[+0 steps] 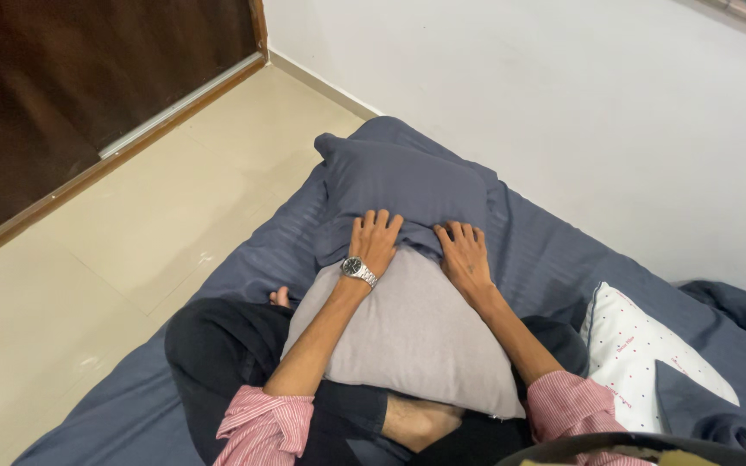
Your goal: The person sits cross-legged on a bed and inserts a pillow into a blue pillowcase. They align the corners, pull the case over the pillow, and smooth the fabric to fit snugly.
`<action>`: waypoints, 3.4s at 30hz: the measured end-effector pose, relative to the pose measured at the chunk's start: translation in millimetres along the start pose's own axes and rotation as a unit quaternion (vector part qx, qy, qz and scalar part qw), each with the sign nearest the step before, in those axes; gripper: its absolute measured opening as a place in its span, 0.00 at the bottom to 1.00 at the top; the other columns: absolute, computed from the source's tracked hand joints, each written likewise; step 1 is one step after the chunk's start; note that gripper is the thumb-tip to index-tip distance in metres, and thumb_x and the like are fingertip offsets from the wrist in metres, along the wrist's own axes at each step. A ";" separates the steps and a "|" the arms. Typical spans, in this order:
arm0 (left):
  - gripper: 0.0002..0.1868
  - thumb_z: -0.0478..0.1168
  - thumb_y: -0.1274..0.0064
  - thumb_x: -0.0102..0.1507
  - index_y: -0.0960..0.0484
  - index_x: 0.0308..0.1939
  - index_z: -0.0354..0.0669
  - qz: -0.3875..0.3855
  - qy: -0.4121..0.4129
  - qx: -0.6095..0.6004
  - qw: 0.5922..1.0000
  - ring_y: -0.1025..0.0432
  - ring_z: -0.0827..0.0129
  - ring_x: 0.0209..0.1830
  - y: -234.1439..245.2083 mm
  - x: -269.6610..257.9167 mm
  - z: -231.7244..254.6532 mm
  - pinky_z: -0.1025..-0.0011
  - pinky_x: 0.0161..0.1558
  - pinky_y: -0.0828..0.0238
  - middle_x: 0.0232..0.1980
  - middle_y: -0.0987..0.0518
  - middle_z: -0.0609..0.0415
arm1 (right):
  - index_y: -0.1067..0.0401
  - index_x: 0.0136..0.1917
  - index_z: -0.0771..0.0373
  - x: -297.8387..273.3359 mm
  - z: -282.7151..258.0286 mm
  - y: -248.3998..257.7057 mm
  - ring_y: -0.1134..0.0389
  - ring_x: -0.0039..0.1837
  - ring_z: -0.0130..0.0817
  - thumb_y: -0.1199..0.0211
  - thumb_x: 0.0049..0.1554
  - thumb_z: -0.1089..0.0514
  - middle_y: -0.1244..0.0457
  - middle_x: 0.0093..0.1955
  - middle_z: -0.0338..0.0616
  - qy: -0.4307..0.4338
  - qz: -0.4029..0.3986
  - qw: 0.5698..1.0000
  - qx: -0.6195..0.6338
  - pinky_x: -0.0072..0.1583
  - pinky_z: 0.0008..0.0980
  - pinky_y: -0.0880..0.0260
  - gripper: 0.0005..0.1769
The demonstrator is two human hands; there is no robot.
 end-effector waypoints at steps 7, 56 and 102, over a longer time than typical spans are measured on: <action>0.19 0.42 0.35 0.55 0.22 0.49 0.50 0.093 -0.044 0.021 0.994 0.32 0.61 0.49 6.6 2.0 21.2 0.58 0.51 0.36 0.47 0.26 0.55 | 0.40 0.76 0.57 17.2 -2.8 3.7 0.41 0.69 0.46 0.38 0.53 0.58 0.42 0.68 0.47 -0.011 -0.029 0.994 0.102 0.74 0.59 0.53 0.37; 0.14 0.29 0.47 0.57 0.19 0.46 0.45 0.205 -0.090 -0.095 0.970 0.29 0.60 0.45 23.2 -7.5 43.1 0.58 0.51 0.34 0.44 0.24 0.53 | 0.26 0.55 0.63 -42.6 52.7 45.9 0.36 0.57 0.47 0.30 0.39 0.71 0.41 0.55 0.49 -0.081 0.296 0.930 0.203 0.56 0.42 0.33 0.29; 0.30 0.28 0.36 0.47 0.29 0.52 0.44 0.024 0.127 -0.179 0.975 0.25 0.46 0.48 47.2 -53.5 -83.1 0.49 0.40 0.30 0.51 0.24 0.48 | 0.29 0.64 0.63 -17.6 -84.4 68.1 0.31 0.64 0.46 0.41 0.57 0.61 0.33 0.62 0.51 -0.061 -0.140 0.899 0.411 0.66 0.40 0.32 0.21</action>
Point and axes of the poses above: each hand's wrist, its own x-axis towards the middle knuckle, its own y-axis out of the back of the hand, z = x × y, the point moved 10 cm from there along x, towards the middle knuckle
